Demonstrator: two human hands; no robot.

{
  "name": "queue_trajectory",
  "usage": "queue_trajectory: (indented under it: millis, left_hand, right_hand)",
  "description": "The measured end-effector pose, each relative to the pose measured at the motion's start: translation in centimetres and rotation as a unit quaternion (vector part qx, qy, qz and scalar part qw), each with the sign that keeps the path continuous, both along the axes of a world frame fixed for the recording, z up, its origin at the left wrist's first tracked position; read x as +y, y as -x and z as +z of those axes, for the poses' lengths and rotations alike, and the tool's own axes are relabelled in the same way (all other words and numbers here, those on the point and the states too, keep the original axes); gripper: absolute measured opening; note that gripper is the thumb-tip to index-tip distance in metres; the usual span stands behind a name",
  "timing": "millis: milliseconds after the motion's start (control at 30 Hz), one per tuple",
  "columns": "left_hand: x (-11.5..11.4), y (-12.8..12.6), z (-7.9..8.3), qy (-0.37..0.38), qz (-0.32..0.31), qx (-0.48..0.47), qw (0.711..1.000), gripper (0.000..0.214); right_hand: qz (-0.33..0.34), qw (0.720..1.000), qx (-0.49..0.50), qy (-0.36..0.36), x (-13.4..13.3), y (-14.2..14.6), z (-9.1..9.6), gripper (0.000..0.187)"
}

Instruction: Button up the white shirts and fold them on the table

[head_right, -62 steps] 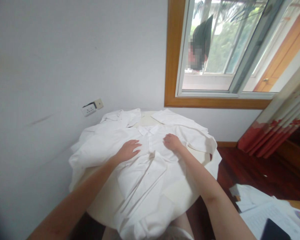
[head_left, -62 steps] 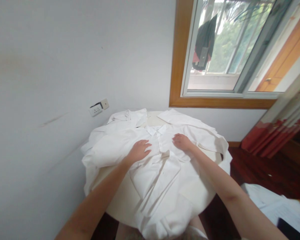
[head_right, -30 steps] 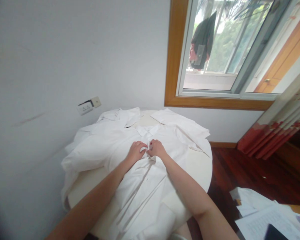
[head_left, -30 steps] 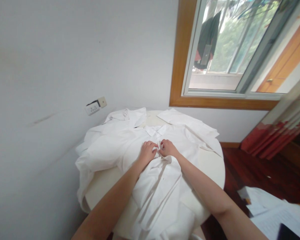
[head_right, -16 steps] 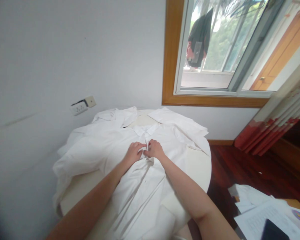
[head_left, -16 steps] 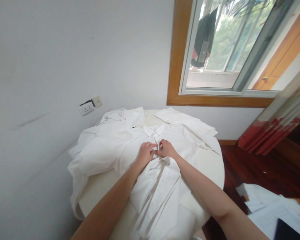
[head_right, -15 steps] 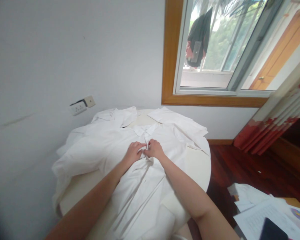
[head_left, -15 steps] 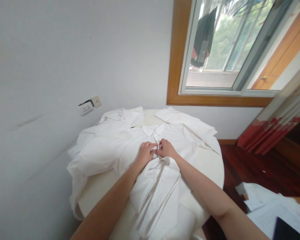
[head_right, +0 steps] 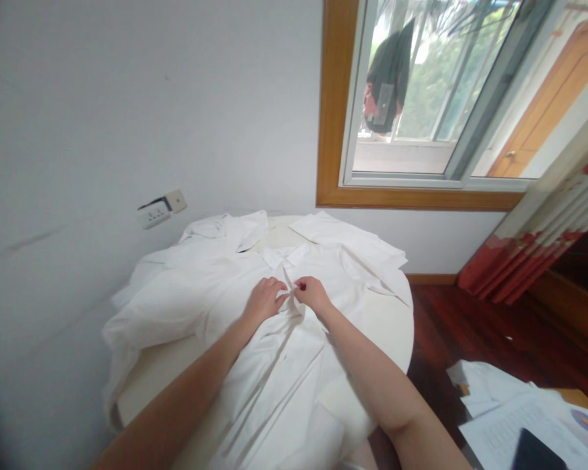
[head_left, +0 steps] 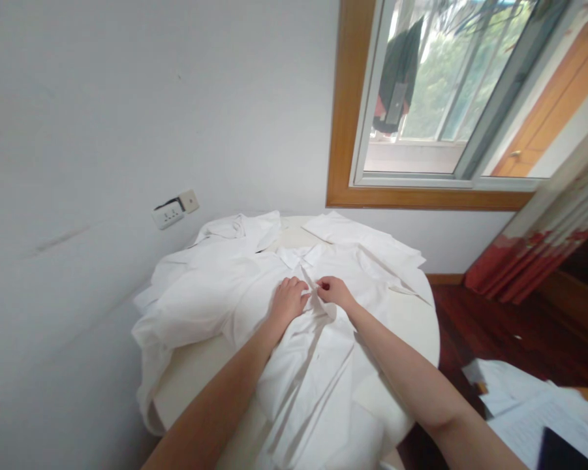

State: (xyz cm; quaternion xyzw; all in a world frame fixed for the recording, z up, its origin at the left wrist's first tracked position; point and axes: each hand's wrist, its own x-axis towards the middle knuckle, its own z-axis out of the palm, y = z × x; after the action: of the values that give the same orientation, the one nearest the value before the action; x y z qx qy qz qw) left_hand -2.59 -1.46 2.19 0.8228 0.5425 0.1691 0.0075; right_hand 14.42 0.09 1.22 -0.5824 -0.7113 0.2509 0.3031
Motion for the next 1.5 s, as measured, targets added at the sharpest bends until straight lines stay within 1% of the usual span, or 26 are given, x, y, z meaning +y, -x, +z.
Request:
queue_trajectory:
  millis: [100, 200, 267, 367, 600, 767, 900, 1033, 1133, 1233, 1367, 1433, 1500]
  left_hand:
    - [0.3, -0.5, 0.1, 0.013, 0.01, 0.009, 1.0, 0.016]
    - [1.0, -0.8, -0.2, 0.053, 0.011, -0.006, 0.998, 0.013]
    - [1.3, -0.8, -0.4, 0.07, 0.013, -0.017, 0.997, 0.015]
    - [1.2, -0.8, -0.3, 0.07, 0.013, -0.02, 0.997, 0.015]
    - [0.3, -1.1, 0.0, 0.052, 0.02, 0.028, 0.998, 0.023]
    - [0.4, -0.9, -0.1, 0.069, 0.041, 0.008, 0.997, 0.023]
    - [0.3, -0.6, 0.2, 0.077, 0.051, -0.029, 0.995, 0.024]
    - [0.2, -0.2, 0.7, 0.086, 0.036, -0.065, 0.994, 0.022]
    - [0.3, 0.1, 0.7, 0.093, 0.029, -0.097, 0.99, 0.021]
    - [0.7, 0.4, 0.4, 0.118, 0.033, -0.147, 0.981, 0.019]
    - [1.3, 0.6, 0.2, 0.161, 0.034, -0.219, 0.962, 0.018]
    - [1.5, 0.6, 0.2, 0.198, 0.033, -0.263, 0.944, 0.017]
    - [1.5, 0.6, 0.2, 0.245, 0.042, -0.311, 0.917, 0.018]
  right_hand:
    - [-0.019, 1.0, 0.005, -0.014, -0.2, 0.4, 0.3, 0.017]
    - [-0.052, 0.997, 0.006, -0.049, -0.4, 0.9, 0.3, 0.018]
    - [-0.054, 0.997, 0.014, -0.058, -0.5, 1.3, 0.0, 0.018]
    - [-0.039, 0.998, 0.032, -0.033, -0.6, 1.5, -0.5, 0.017]
    - [-0.003, 0.994, 0.098, 0.049, 0.2, 0.8, -1.0, 0.018]
    - [-0.005, 0.984, 0.153, 0.088, 0.4, 0.5, -1.0, 0.022]
    - [-0.005, 0.985, 0.157, 0.078, 0.3, 0.8, -1.1, 0.023]
    - [0.012, 0.988, 0.143, 0.064, 0.4, 0.9, -1.8, 0.022]
    - [0.014, 0.989, 0.132, 0.063, 0.4, 0.9, -2.1, 0.022]
    - [0.021, 0.989, 0.136, 0.062, 0.4, 0.9, -2.0, 0.024]
    - [0.017, 0.989, 0.132, 0.061, 0.2, 0.9, -1.8, 0.027]
    - [0.007, 0.991, 0.12, 0.055, 0.2, 0.9, -1.8, 0.027]
    - [-0.002, 0.993, 0.115, 0.039, 0.2, 1.0, -1.9, 0.028]
